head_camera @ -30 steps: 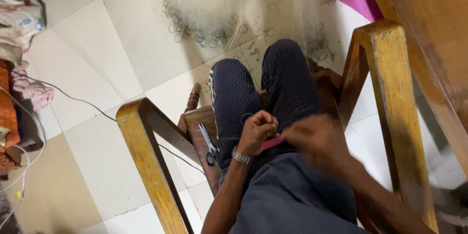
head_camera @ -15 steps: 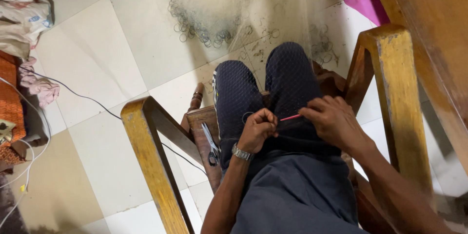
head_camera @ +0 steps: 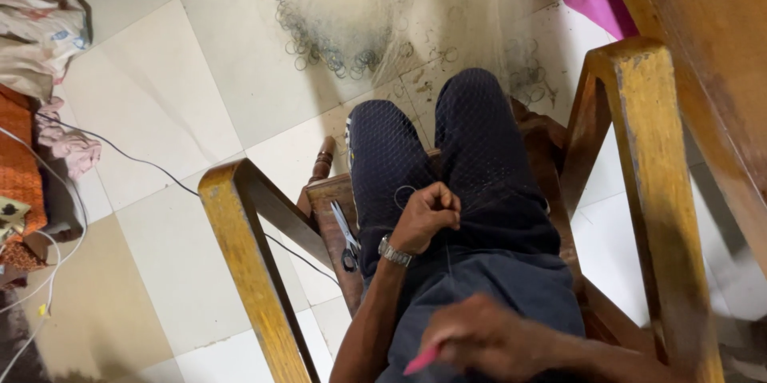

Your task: Repairing a fishing net using a netting needle and scissors

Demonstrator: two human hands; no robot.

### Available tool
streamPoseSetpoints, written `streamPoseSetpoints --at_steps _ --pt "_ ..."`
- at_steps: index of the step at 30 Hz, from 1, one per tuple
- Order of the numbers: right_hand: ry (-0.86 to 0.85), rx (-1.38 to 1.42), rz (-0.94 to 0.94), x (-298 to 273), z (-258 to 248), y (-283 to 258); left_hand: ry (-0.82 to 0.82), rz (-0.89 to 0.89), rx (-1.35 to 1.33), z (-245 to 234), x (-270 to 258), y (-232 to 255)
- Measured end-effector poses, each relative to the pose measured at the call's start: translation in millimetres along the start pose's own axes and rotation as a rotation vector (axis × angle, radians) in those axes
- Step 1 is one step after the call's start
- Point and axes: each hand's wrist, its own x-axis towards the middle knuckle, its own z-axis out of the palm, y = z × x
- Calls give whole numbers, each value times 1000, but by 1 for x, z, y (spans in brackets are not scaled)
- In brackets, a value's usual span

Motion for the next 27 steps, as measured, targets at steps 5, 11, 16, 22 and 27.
streamPoseSetpoints --at_steps 5,11,16,22,27 --pt "350 -1129 180 -44 -113 117 100 23 -123 -15 9 -27" --pt "383 -1539 322 -59 -127 118 156 27 -182 -14 15 -29" --pt "333 -1644 354 -53 -127 126 141 28 -171 -14 15 -28" --pt "375 -1608 316 -45 -124 136 118 -20 -149 -13 16 -20" --pt "329 -1339 194 -50 -127 168 36 -14 -154 -17 16 -25"
